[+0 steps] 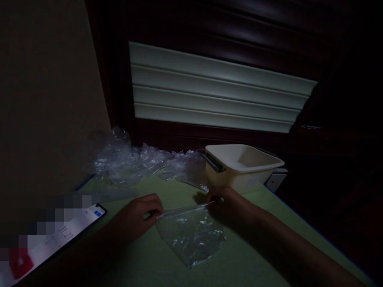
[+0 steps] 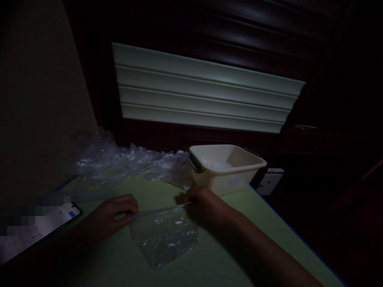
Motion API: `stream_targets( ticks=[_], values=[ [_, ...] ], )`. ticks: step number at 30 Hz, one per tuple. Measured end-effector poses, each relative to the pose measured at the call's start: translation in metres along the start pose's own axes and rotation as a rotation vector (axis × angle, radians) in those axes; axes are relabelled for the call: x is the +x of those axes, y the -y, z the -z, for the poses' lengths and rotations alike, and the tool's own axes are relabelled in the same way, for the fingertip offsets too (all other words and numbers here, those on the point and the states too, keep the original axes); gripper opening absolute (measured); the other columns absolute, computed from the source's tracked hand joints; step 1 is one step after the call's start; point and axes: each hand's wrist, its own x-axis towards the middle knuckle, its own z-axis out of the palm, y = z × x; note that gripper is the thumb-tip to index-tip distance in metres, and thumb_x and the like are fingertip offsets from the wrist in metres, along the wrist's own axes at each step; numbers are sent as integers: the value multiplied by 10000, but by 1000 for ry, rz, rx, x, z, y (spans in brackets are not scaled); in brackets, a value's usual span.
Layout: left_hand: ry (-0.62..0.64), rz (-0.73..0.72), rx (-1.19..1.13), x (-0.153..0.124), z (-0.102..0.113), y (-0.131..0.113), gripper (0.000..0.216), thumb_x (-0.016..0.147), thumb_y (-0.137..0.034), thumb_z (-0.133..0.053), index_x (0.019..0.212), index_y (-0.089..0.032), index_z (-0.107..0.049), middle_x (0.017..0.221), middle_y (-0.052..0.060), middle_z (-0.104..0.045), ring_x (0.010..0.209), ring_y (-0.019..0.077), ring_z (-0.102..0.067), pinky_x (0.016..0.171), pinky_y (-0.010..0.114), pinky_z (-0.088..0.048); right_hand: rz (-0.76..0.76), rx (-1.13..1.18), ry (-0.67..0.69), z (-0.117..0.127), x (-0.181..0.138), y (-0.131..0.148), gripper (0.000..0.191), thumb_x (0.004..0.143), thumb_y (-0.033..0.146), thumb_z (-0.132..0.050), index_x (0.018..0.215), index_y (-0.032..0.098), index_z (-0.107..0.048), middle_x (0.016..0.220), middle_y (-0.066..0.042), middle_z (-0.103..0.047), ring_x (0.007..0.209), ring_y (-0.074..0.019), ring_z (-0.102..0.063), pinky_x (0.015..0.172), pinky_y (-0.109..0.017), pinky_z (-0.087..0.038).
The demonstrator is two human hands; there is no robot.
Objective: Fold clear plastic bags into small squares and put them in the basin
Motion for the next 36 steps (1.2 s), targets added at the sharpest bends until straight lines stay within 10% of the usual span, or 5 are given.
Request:
stream_targets(
  ticks=[13,21,28,36],
  values=[
    [-46,-191,203,-7,-5,4,240,863,-82,-396,759,-166,-595,772,27,-577,711,138,-550,645,221,-414,21,-79,71,13,-9,7,301,736,107,-602,1029,167,-636,962,-75,-680,834,-216,-630,718,-323,-499],
    [-112,-327,447,-8,-8,-2,286,904,-57,-349,786,-149,-594,794,51,-598,706,166,-516,636,276,-405,107,-140,-153,3,-15,36,363,893,145,-403,1232,164,-533,1210,-138,-592,1088,-236,-569,930,-394,-450],
    [-73,-430,599,-10,-10,-7,326,970,-117,-328,814,-150,-613,783,53,-610,703,171,-514,648,295,-412,177,-138,327,-26,-30,77,688,899,482,-461,1452,126,-260,1502,-162,-209,1381,-307,-196,1127,-478,-142],
    [62,-439,646,-10,-3,-3,191,925,-94,-413,964,-153,-591,880,57,-662,756,186,-581,693,295,-442,136,-126,363,-28,-33,67,709,871,540,-477,1441,160,-293,1490,-158,-238,1372,-311,-220,1125,-482,-123]
  ],
)
